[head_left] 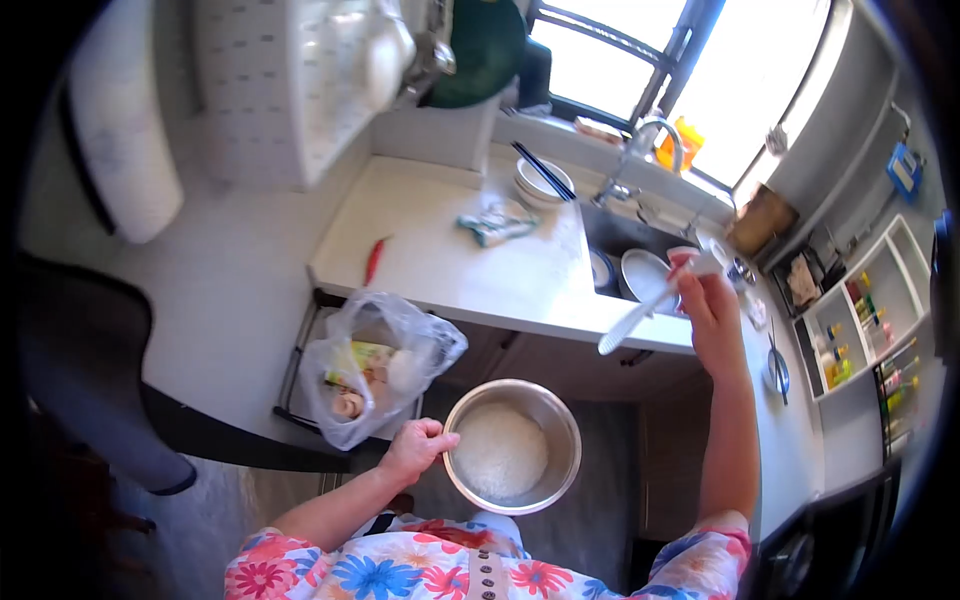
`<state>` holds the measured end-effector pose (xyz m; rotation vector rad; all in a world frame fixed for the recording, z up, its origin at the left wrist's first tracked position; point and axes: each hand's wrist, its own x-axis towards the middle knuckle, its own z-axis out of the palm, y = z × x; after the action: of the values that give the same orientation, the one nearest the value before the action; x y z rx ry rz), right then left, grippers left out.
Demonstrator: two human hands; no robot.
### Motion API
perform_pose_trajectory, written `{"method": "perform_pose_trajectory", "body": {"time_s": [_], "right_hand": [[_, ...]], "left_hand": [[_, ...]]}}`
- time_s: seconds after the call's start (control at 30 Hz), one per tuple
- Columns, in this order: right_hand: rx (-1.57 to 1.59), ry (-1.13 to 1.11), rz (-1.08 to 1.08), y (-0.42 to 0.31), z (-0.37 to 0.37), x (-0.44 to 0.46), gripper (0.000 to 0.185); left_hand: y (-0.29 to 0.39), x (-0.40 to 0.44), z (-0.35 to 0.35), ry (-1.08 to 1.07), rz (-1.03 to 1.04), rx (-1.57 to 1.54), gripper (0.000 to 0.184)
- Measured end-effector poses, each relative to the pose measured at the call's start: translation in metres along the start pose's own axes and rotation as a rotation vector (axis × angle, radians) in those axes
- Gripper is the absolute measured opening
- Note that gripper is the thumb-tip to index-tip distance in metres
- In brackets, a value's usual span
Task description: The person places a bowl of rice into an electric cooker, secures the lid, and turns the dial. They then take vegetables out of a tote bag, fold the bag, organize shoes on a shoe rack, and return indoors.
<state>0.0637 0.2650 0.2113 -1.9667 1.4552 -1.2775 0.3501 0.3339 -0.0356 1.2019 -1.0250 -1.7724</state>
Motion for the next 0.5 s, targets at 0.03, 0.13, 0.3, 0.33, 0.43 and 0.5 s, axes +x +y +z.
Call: {"method": "perform_pose_trajectory", "body": {"time_s": [0.03, 0.13, 0.3, 0.33, 0.43, 0.5], "right_hand": [[-0.018, -0.036, -0.021, -0.023, 0.017, 0.015, 0.028], [-0.121, -0.134, -0.138, -0.095, 0.058, 0.056, 0.032], [-0.086, -0.29, -0.274, -0.176, 0.102, 0.127, 0.041], [-0.032, -0.299, -0.317, -0.19, 0.106, 0.141, 0.043], [-0.063, -0.273, -0.362, -0.205, 0.126, 0.174, 0.046], [-0.067, -0.278, -0.371, -0.21, 0.126, 0.19, 0.044]], "left_hand": [[0.006, -0.012, -0.009, 0.036, -0.016, 0.083, 0.016], [0.01, -0.041, -0.041, 0.05, -0.025, 0.139, 0.018], [-0.003, -0.065, -0.062, 0.078, -0.031, -0.045, 0.015], [0.0, -0.075, -0.06, 0.089, -0.039, -0.072, 0.014], [-0.004, -0.081, -0.073, 0.09, -0.041, -0.107, 0.012], [-0.003, -0.089, -0.076, 0.095, -0.043, -0.147, 0.011]]}}
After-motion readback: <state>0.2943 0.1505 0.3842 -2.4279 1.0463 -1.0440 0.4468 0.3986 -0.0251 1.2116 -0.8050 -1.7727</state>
